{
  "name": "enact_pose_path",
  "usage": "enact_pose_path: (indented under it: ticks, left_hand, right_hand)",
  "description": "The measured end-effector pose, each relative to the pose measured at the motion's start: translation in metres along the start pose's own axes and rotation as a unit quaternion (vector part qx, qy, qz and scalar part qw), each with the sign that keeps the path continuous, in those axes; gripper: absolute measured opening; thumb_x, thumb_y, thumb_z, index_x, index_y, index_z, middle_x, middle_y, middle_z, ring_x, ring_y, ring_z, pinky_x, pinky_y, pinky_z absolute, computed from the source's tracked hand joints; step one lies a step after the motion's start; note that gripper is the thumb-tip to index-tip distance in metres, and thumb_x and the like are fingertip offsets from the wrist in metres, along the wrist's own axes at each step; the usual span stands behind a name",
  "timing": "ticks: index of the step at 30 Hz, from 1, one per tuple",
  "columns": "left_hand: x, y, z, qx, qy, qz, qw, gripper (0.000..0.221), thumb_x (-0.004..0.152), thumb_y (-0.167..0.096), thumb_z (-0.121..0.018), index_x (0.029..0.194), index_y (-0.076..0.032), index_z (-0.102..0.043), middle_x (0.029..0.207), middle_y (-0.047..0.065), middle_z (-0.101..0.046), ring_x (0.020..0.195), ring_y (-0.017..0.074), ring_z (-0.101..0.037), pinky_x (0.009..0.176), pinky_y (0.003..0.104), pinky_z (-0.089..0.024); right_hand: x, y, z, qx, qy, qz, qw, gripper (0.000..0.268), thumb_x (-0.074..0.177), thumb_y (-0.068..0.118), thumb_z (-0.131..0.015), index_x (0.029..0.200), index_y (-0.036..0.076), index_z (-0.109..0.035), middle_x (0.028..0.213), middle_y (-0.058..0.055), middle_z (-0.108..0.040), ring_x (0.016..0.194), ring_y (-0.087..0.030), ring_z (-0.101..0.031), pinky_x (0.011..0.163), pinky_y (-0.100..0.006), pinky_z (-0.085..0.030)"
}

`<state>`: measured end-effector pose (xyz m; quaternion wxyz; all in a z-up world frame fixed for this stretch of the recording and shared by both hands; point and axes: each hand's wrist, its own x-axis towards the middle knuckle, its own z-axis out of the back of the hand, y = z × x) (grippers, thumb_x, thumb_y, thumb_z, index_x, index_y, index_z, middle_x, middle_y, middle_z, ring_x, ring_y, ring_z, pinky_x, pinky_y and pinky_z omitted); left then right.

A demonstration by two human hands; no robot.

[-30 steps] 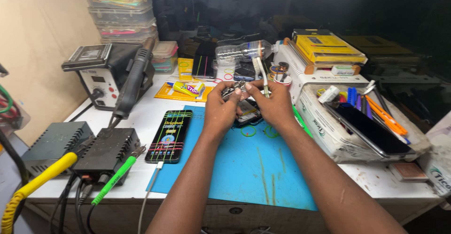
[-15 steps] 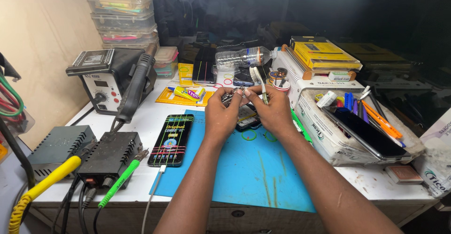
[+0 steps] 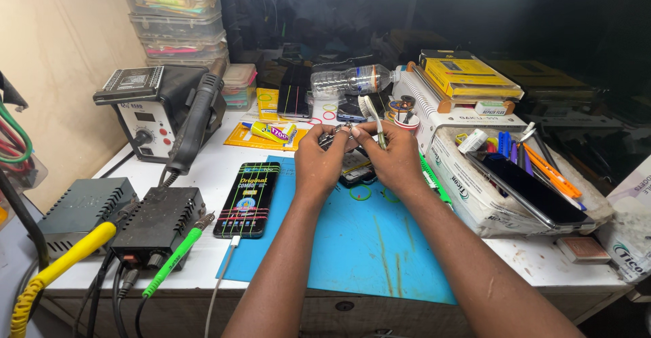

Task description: The person disassembles a mobile phone using a screwdriver and a plastic prying tool, removes components from the internal frame, and later applies liquid from a bottle onto the parts.

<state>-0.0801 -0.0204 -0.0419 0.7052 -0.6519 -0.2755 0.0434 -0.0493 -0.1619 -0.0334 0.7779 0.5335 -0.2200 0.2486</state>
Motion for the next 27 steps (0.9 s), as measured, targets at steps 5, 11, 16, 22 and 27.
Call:
enact_pose_path:
  ticks: [5,11,16,22,27]
  left_hand:
    - [-0.0005,-0.0006,0.0002,0.004,-0.005,-0.014,1.0,0.034,0.086,-0.036,-0.073,0.096,-0.004,-0.072,0.078,0.01,-0.078,0.072,0.0148,-0.073,0.065,0.029,-0.056]
    - [-0.002,-0.001,0.0,-0.021,0.014,-0.015,1.0,0.036,0.084,-0.035,-0.073,0.098,-0.002,-0.071,0.081,0.012,-0.078,0.074,0.0168,-0.073,0.064,0.031,-0.056]
    - [-0.0026,-0.003,0.0014,0.022,0.0,-0.016,1.0,0.038,0.082,-0.034,-0.074,0.101,-0.002,-0.069,0.083,0.013,-0.077,0.075,0.017,-0.074,0.066,0.031,-0.057]
    - [-0.0029,-0.0021,0.0014,-0.02,0.012,-0.013,1.0,0.035,0.083,-0.032,-0.073,0.1,-0.002,-0.069,0.083,0.012,-0.079,0.074,0.0156,-0.074,0.065,0.03,-0.057]
    - [0.0022,0.0024,0.0015,-0.114,0.027,0.017,0.993,0.027,0.087,-0.03,-0.074,0.094,-0.004,-0.07,0.075,0.005,-0.07,0.063,0.0083,-0.061,0.055,0.025,-0.048]
  right_hand:
    - [-0.0008,0.0022,0.001,-0.008,-0.003,0.016,1.0,0.023,0.095,0.027,-0.072,0.104,0.007,-0.079,0.082,-0.003,-0.076,0.073,-0.006,-0.063,0.065,-0.027,-0.051]
    - [-0.0002,0.0036,0.0023,0.001,0.002,0.007,1.0,0.023,0.096,0.026,-0.071,0.103,0.007,-0.079,0.083,-0.002,-0.076,0.074,-0.006,-0.064,0.067,-0.026,-0.052]
    - [-0.0002,0.0018,0.0016,0.007,0.007,0.018,1.0,0.022,0.097,0.025,-0.07,0.103,0.006,-0.079,0.083,-0.003,-0.075,0.073,-0.006,-0.062,0.066,-0.026,-0.051]
    - [0.0002,0.0008,0.002,0.003,0.01,0.027,1.0,0.022,0.097,0.024,-0.069,0.105,0.006,-0.078,0.084,-0.002,-0.075,0.075,-0.006,-0.064,0.068,-0.026,-0.052]
    - [0.0,-0.0019,0.0015,0.033,0.007,0.049,0.998,0.022,0.097,0.023,-0.069,0.106,0.004,-0.078,0.088,-0.002,-0.077,0.08,-0.006,-0.066,0.073,-0.026,-0.054]
